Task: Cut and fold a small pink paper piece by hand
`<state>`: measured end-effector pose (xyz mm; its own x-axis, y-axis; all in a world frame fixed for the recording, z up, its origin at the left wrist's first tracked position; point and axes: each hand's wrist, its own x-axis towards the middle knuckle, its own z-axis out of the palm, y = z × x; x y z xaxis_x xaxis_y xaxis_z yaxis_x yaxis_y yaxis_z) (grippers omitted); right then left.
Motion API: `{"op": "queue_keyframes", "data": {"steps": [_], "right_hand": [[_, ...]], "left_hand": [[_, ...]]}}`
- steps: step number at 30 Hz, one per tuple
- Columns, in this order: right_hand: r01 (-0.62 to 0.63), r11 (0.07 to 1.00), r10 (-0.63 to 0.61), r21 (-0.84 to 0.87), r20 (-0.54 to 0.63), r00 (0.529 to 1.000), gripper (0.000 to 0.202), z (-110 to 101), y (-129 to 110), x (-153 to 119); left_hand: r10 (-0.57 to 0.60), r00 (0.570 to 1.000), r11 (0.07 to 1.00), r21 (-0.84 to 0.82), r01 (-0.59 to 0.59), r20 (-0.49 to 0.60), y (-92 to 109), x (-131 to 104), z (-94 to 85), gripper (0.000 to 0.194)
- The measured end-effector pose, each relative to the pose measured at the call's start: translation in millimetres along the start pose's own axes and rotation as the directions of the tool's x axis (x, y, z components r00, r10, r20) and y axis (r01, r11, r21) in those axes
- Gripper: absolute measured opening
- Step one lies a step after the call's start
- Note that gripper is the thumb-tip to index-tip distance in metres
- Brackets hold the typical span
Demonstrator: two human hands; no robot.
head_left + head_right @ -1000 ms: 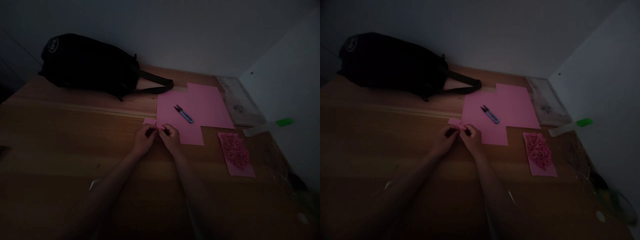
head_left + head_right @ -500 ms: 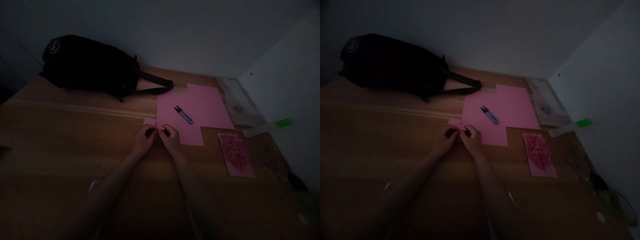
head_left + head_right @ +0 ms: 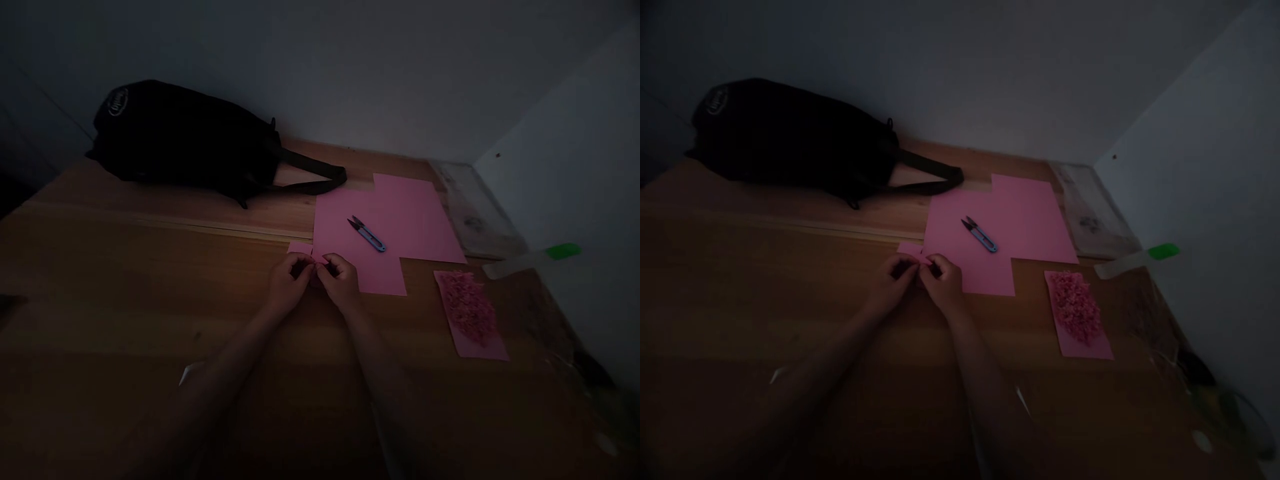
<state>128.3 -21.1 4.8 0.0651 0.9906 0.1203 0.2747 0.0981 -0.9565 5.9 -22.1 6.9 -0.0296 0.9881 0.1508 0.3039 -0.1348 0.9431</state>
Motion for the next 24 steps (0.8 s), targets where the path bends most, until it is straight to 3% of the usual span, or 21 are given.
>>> {"op": "queue_keyframes", "data": {"steps": [9, 24], "right_hand": [[-0.009, 0.999, 0.008, 0.036, 0.014, 1.000, 0.012, -1.0, -0.2, 0.1], [-0.038, 0.963, 0.030, 0.266, 0.032, 0.999, 0.011, -2.9, -3.5, -0.6]], "left_hand": [[0.008, 1.000, 1.000, 0.019, -0.009, 0.011, 0.4, 0.8, -0.4, 0.007], [-0.005, 0.999, 1.000, 0.012, 0.004, 0.048, 2.8, 0.7, -0.2, 0.014]]}}
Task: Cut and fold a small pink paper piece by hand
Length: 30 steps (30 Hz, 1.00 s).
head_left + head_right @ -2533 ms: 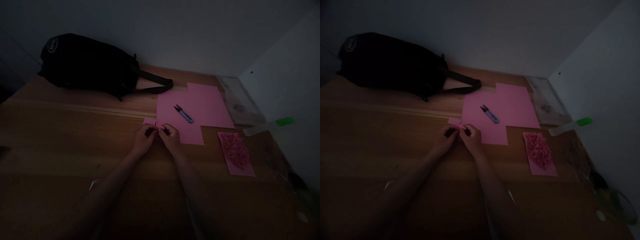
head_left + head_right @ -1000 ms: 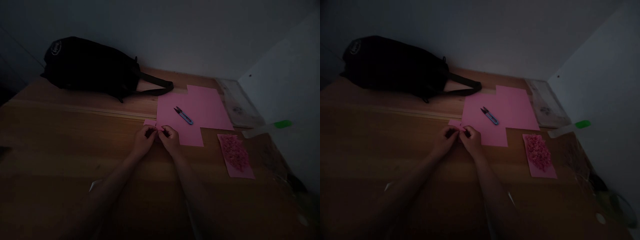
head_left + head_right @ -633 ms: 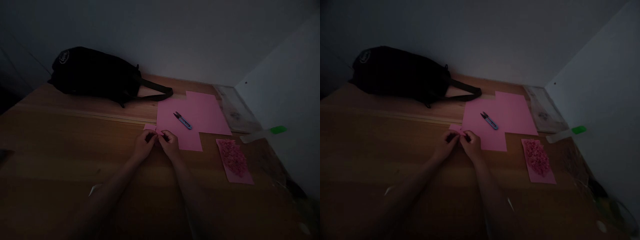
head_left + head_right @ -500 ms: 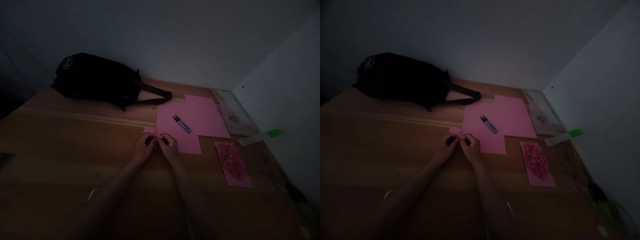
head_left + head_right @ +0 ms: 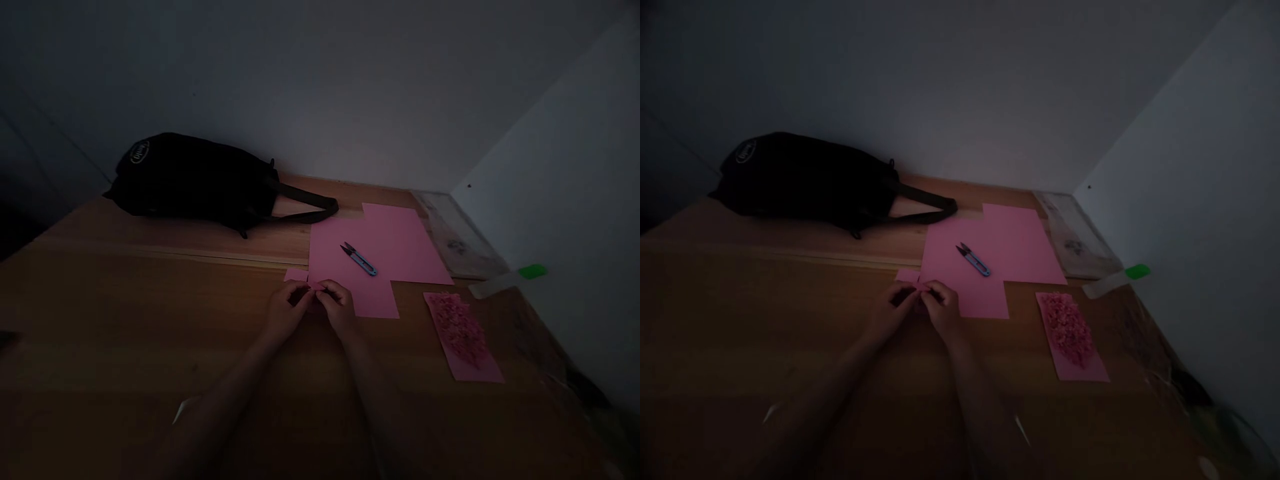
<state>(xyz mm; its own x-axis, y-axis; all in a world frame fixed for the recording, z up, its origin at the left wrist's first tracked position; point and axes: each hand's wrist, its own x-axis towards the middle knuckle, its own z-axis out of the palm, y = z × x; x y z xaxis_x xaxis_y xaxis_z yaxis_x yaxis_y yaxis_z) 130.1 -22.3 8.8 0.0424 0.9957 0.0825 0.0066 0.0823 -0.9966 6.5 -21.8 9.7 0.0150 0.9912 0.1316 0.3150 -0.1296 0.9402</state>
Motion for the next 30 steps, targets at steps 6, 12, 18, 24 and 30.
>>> {"op": "queue_keyframes", "data": {"steps": [6, 12, 18, 24, 30], "right_hand": [[0.014, 0.999, -0.014, -0.048, 0.007, 1.000, 0.011, -1.2, 2.1, -0.4], [-0.004, 0.993, 0.007, -0.116, 0.022, 1.000, 0.015, -0.7, 4.1, -0.4], [0.019, 0.986, -0.015, -0.167, 0.021, 1.000, 0.016, -1.0, 5.8, -0.1], [0.018, 0.973, -0.014, -0.228, 0.020, 1.000, 0.016, 0.9, 2.1, -1.6], [0.008, 0.965, -0.016, -0.261, -0.032, 0.999, 0.015, 1.9, 2.8, -1.4]], "left_hand": [[0.051, 0.998, 0.998, -0.033, -0.050, 0.023, -1.3, 0.7, -1.3, 0.012], [0.033, 0.999, 0.999, -0.040, -0.034, -0.032, -3.0, 0.8, -1.4, 0.011], [0.066, 0.996, 0.995, -0.066, -0.070, -0.057, -5.4, 2.7, -0.2, 0.010], [0.047, 0.998, 0.998, -0.028, -0.049, -0.049, -5.6, 2.2, -0.4, 0.009], [0.033, 0.999, 0.999, -0.002, -0.033, -0.032, -6.3, 0.8, 0.7, 0.010]]}}
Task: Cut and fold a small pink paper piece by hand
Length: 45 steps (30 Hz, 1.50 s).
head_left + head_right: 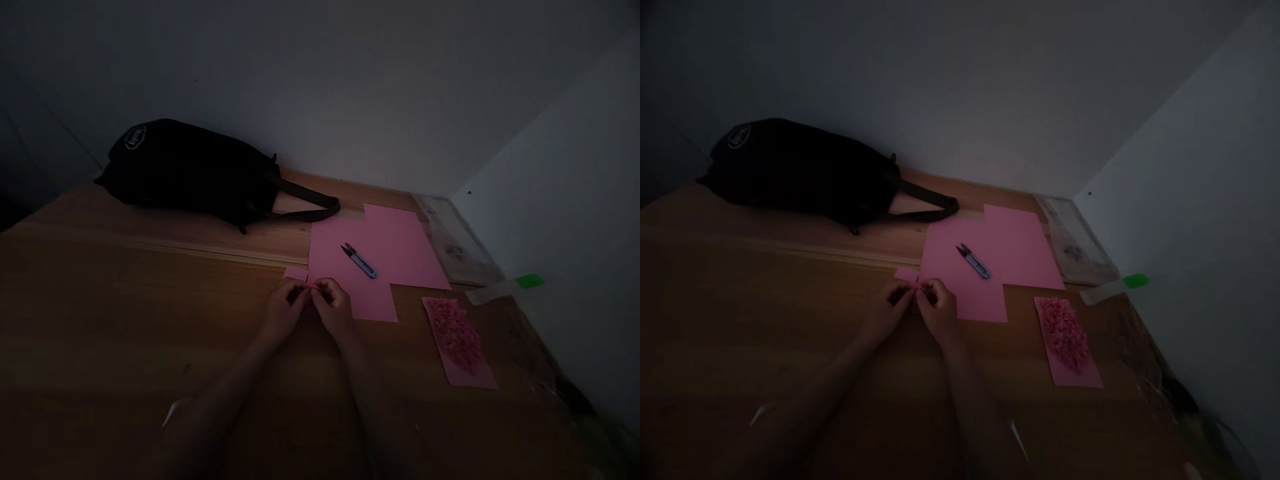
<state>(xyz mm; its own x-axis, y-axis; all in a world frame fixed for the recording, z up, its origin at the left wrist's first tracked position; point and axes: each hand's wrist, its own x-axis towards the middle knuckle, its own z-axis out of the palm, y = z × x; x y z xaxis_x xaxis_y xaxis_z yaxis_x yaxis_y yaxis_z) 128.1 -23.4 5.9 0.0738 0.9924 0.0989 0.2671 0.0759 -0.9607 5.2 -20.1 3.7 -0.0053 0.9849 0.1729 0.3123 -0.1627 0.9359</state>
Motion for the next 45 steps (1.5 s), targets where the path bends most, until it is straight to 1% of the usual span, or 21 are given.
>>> {"op": "queue_keyframes", "data": {"steps": [4, 8, 14, 21, 28, 34, 39, 45], "right_hand": [[0.034, 0.999, -0.034, -0.030, 0.001, 0.999, 0.014, 0.2, 3.1, 1.4], [0.029, 1.000, -0.029, 0.002, 0.015, 0.999, 0.016, 0.1, 3.2, 1.9], [0.044, 0.999, -0.044, 0.013, 0.000, 0.999, 0.014, 0.1, 2.6, 1.5], [0.023, 0.999, -0.023, 0.038, 0.000, 1.000, 0.015, 0.9, 3.9, 1.1], [0.022, 0.999, -0.023, 0.025, 0.004, 1.000, 0.015, 0.2, 1.7, 0.9], [0.022, 0.998, -0.022, 0.060, 0.005, 1.000, 0.014, 1.0, 3.4, 0.9], [0.026, 0.999, -0.026, 0.035, -0.006, 1.000, 0.014, 0.6, 1.9, 0.9], [0.021, 0.999, -0.021, 0.024, -0.018, 1.000, 0.015, 0.7, 2.0, 0.7]], "left_hand": [[0.008, 1.000, 1.000, 0.010, -0.008, 0.001, -1.3, 0.3, 0.7, 0.009], [0.001, 1.000, 1.000, 0.020, -0.001, -0.007, -1.9, 0.6, 0.9, 0.010], [-0.020, 1.000, 0.999, 0.025, 0.020, -0.003, 1.3, 0.2, 0.2, 0.011], [-0.011, 1.000, 1.000, 0.028, 0.012, -0.015, 0.7, 0.3, 0.8, 0.010], [-0.022, 1.000, 1.000, 0.018, 0.022, 0.010, 1.1, -0.1, 0.2, 0.009], [-0.024, 1.000, 0.999, 0.033, 0.024, 0.006, 0.9, -0.5, 0.6, 0.010], [-0.011, 1.000, 0.999, 0.042, 0.011, 0.008, -2.0, -0.8, 0.9, 0.011], [-0.033, 0.999, 0.998, 0.044, 0.032, 0.012, 2.0, -0.7, -0.3, 0.010]]}}
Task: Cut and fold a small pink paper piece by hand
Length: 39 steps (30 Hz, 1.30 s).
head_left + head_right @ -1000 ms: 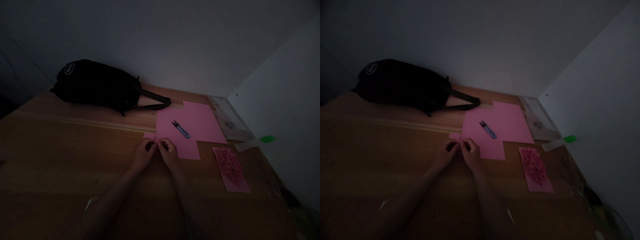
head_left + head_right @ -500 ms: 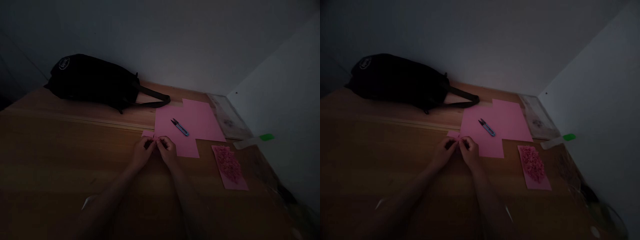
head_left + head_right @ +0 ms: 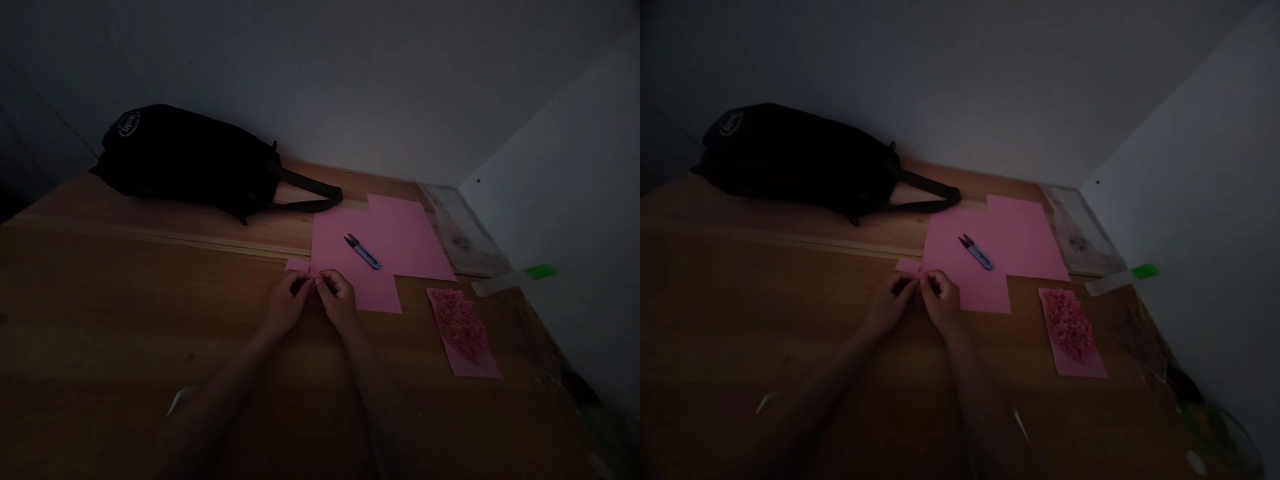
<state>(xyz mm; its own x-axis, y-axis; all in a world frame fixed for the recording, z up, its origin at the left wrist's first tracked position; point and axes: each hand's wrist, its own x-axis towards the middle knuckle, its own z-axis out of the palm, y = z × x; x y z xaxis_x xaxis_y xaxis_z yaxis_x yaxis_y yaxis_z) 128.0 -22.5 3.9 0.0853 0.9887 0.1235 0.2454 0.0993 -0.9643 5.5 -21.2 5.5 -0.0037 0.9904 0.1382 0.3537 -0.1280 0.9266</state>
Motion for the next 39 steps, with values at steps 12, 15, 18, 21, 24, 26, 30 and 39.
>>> {"op": "queue_keyframes", "data": {"steps": [12, 15, 18, 21, 24, 26, 30, 39], "right_hand": [[-0.019, 1.000, 0.019, -0.016, 0.031, 0.999, 0.015, -1.2, -0.7, -0.4], [0.002, 1.000, -0.001, -0.031, 0.043, 0.999, 0.014, -1.1, -2.5, -0.2], [0.005, 0.999, -0.004, -0.034, 0.042, 0.999, 0.014, -0.7, -2.8, 0.0], [0.009, 0.999, -0.007, -0.040, 0.041, 0.999, 0.013, -0.4, -2.4, -0.2], [0.004, 0.999, -0.002, -0.041, 0.048, 0.999, 0.014, -0.6, -2.5, -0.7], [-0.003, 0.999, 0.005, -0.043, 0.048, 0.999, 0.014, -0.6, -2.9, -1.0], [0.008, 0.999, -0.006, -0.052, 0.045, 0.999, 0.014, -0.6, -3.3, -1.1], [0.004, 1.000, -0.003, -0.030, 0.041, 0.999, 0.014, -0.2, -3.3, -0.8]], "left_hand": [[-0.015, 1.000, 1.000, -0.006, 0.015, -0.009, -0.3, 0.1, 0.4, 0.010], [-0.006, 1.000, 1.000, 0.020, 0.006, -0.010, 0.1, 0.5, 0.1, 0.010], [-0.012, 1.000, 0.999, 0.047, 0.013, -0.009, -0.2, 1.0, 0.1, 0.010], [-0.006, 1.000, 0.998, 0.062, 0.007, -0.009, -0.8, 0.9, 0.3, 0.010], [0.002, 1.000, 0.997, 0.072, -0.002, -0.004, -1.5, 0.3, 0.3, 0.010], [0.009, 1.000, 0.997, 0.071, -0.009, -0.003, -1.5, 0.0, 0.3, 0.009], [0.007, 1.000, 0.998, 0.069, -0.007, -0.004, -0.5, 0.1, 0.0, 0.009], [0.013, 0.999, 0.999, 0.033, -0.014, 0.031, 0.2, 0.7, -0.5, 0.009]]}}
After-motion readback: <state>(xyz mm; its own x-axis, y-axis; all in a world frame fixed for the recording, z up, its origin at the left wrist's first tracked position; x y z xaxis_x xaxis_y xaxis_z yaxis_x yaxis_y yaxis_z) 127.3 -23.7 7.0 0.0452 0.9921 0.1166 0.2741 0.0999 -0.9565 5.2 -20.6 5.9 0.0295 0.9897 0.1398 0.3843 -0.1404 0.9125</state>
